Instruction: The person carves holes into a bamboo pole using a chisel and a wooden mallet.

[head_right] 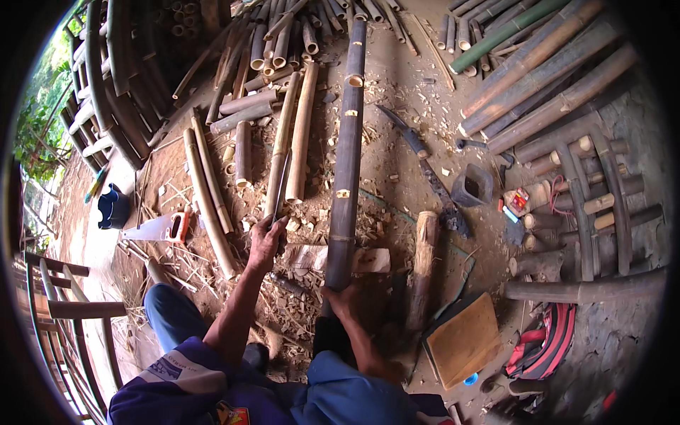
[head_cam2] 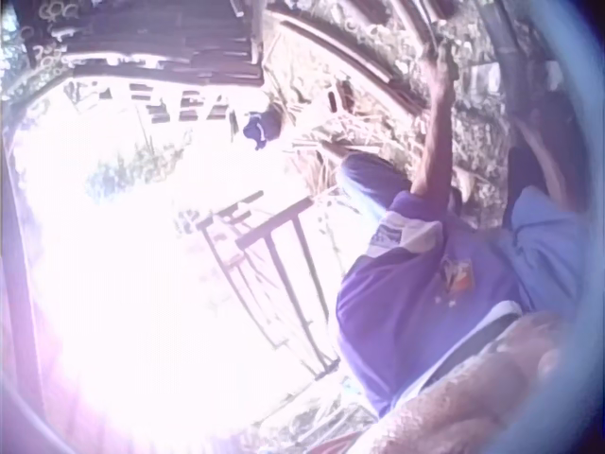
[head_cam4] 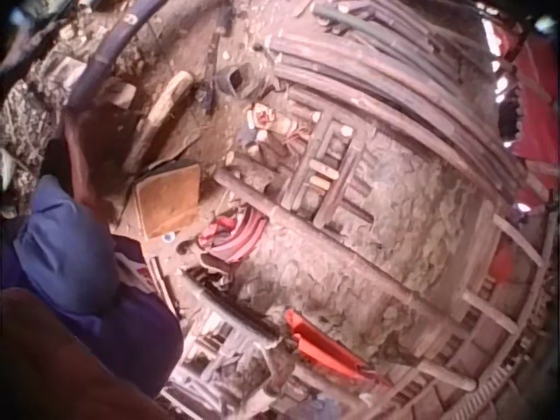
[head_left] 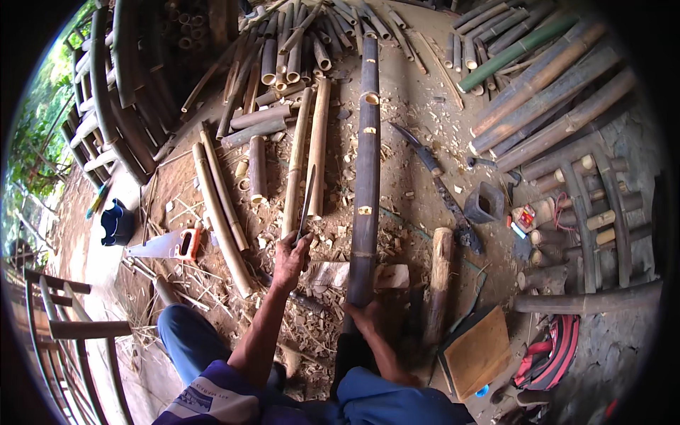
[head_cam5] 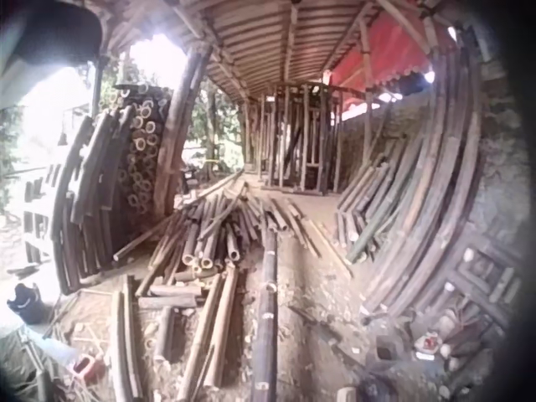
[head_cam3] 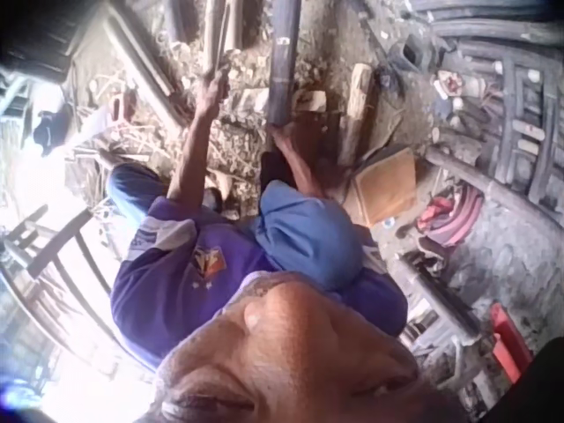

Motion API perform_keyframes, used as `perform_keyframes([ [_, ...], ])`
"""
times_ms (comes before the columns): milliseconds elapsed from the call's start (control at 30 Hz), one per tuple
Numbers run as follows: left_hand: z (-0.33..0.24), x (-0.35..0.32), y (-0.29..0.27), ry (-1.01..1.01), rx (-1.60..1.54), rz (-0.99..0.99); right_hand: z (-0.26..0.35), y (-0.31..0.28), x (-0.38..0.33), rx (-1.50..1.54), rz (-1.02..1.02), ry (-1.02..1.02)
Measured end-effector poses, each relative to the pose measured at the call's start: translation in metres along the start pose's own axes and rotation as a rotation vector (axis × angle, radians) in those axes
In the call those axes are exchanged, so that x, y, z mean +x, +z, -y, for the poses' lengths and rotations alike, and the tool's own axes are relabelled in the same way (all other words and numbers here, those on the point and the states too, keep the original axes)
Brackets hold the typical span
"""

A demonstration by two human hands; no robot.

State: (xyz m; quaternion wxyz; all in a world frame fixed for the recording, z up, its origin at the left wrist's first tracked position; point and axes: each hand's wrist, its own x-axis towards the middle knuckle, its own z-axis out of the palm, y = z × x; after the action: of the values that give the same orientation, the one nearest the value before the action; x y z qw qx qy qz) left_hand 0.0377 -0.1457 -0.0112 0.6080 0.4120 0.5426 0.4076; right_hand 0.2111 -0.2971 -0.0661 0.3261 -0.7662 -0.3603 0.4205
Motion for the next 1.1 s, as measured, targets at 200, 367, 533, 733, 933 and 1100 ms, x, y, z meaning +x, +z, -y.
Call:
perform_keyframes([
  [200, -0.001, -0.003, -0.004, 0.037, -0.043, 0.065, 0.026, -0.007, -0.009, -0.035, 0.027, 0.045],
  [367, -0.016, -0.001, -0.024, 0.115, 0.013, 0.161, -0.049, -0.006, 0.020, -0.231, 0.141, -0.080],
  [533, -0.047, 0.004, -0.054, -0.103, 0.214, 0.443, 0.018, -0.092, 0.016, -0.310, -0.297, -0.093],
  [733, -0.014, 0.040, -0.072, 0.003, 0.325, 0.616, -0.033, -0.136, 0.019, -0.824, -0.391, -0.041],
  [933, -0.028, 0.046, -0.028, 0.541, 0.974, 0.769, -0.130, -0.187, 0.054, -0.617, -0.296, 0.123],
  [1100, -0.026, 0.042, -0.042, 0.469, 1.294, 0.753, -0.044, -0.192, 0.025, 0.470, 0.002, 0.342],
])
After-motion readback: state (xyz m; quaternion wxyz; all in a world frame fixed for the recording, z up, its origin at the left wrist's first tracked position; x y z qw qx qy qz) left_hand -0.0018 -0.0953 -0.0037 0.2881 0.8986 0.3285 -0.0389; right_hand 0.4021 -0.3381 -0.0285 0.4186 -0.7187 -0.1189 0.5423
